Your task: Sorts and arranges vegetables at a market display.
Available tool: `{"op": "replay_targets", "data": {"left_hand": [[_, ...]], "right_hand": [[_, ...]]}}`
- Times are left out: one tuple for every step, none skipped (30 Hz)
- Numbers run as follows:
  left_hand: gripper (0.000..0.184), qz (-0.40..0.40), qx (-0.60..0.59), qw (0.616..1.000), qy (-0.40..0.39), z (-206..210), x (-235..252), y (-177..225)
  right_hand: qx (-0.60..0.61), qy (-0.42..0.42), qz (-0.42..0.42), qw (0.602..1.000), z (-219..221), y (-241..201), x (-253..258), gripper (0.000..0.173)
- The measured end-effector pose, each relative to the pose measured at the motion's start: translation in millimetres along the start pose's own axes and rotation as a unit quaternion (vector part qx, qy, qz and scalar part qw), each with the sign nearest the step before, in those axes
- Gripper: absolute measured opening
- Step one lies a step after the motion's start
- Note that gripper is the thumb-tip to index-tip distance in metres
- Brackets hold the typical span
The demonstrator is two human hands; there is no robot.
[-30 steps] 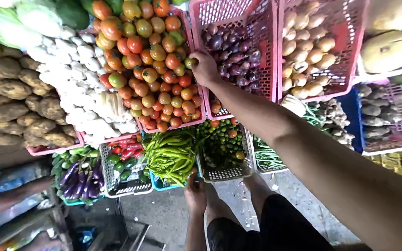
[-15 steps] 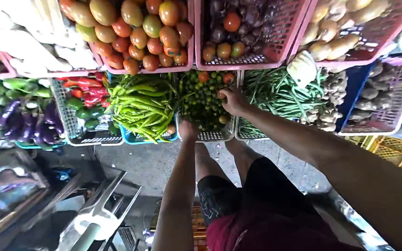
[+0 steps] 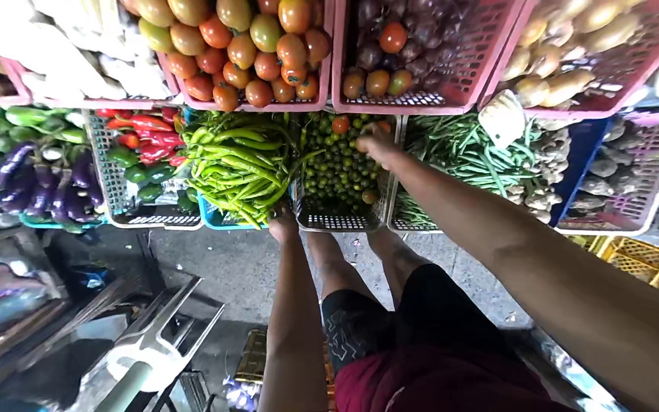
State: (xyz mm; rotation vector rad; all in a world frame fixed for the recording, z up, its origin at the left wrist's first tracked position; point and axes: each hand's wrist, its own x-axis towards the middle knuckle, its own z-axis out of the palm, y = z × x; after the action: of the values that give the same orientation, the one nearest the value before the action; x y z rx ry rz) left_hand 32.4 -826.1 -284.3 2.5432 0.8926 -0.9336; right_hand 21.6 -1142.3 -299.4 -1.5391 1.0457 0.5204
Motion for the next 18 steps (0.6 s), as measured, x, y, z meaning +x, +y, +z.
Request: {"op": "replay_targets", "data": {"left_hand": [[0.059, -0.020, -0.015, 1.000, -0.004, -1.9, 0.3, 3.1], [0.060, -0.034, -0.025, 0.999, -0.007, -2.5, -0.1, 7.9], [0.060, -0.042, -0.019, 0.999, -0.013, -4.0, -2.3, 13.6], [0.059, -0.045, -0.015, 0.999, -0.014, -6.4, -3.5, 16.6], [0.059, -0.047, -0.031, 0.998, -0.004, -8.6, -1.5, 14.0], [0.059, -0.053, -0.058, 0.997, 0.011, -7.1, 2.2, 7.8], [0.059, -0.055, -0.092, 0.994, 0.023, -3.6, 5.5, 4.0], [0.057, -0.052, -0.133, 0.989, 0.035, 0.0, 5.7, 1.5], [0.055, -0.046, -0.174, 0.983, 0.047, 2.2, 4.5, -1.7], [0.051, -0.045, -0.206, 0.976, 0.058, 1.2, 2.2, -7.2], [0.050, -0.046, -0.233, 0.970, 0.059, -0.7, -4.2, -15.4], [0.050, -0.043, -0.258, 0.963, 0.056, 1.4, -14.1, -24.2], [0.050, -0.032, -0.291, 0.955, 0.044, 1.9, -27.1, -26.4], [0.050, -0.008, -0.327, 0.944, 0.030, -1.5, -37.2, -21.1], [0.048, 0.020, -0.365, 0.931, 0.010, -5.2, -49.6, -16.6], [0.043, 0.047, -0.387, 0.921, -0.016, -7.4, -64.7, -16.8], [0.039, 0.074, -0.386, 0.918, -0.043, -9.9, -79.1, -22.2], [0.038, 0.097, -0.374, 0.920, -0.068, -14.1, -91.4, -28.3]], "right_hand": [[0.073, 0.000, 0.013, 0.997, 5.4, -5.5, 2.0, 0.047], [0.140, 0.010, 0.027, 0.990, 10.3, -11.7, 5.4, 0.045], [0.198, 0.024, 0.042, 0.979, 15.3, -17.5, 9.0, 0.045], [0.245, 0.045, 0.063, 0.966, 21.8, -24.1, 10.3, 0.047], [0.269, 0.064, 0.083, 0.957, 32.1, -32.6, 12.1, 0.049], [0.258, 0.086, 0.093, 0.958, 43.0, -39.5, 13.6, 0.053], [0.211, 0.111, 0.083, 0.968, 49.6, -47.6, 17.5, 0.055], [0.130, 0.136, 0.052, 0.981, 52.2, -53.3, 22.0, 0.057], [0.028, 0.157, 0.009, 0.987, 52.6, -55.6, 27.3, 0.057], [-0.063, 0.160, -0.015, 0.985, 55.4, -59.1, 29.3, 0.057], [-0.130, 0.150, -0.015, 0.980, 58.9, -59.6, 26.3, 0.058], [-0.176, 0.146, -0.003, 0.974, 61.2, -54.3, 21.6, 0.059], [-0.203, 0.151, 0.005, 0.967, 60.5, -46.0, 18.1, 0.062], [-0.214, 0.157, 0.008, 0.964, 60.6, -44.3, 20.0, 0.063], [-0.213, 0.133, 0.026, 0.967, 56.6, -56.6, 20.0, 0.062], [-0.207, 0.117, 0.044, 0.970, 50.6, -64.7, 18.0, 0.061], [-0.185, 0.117, 0.053, 0.974, 47.7, -64.4, 15.2, 0.061], [-0.147, 0.120, 0.054, 0.980, 46.7, -59.4, 10.8, 0.061]]}}
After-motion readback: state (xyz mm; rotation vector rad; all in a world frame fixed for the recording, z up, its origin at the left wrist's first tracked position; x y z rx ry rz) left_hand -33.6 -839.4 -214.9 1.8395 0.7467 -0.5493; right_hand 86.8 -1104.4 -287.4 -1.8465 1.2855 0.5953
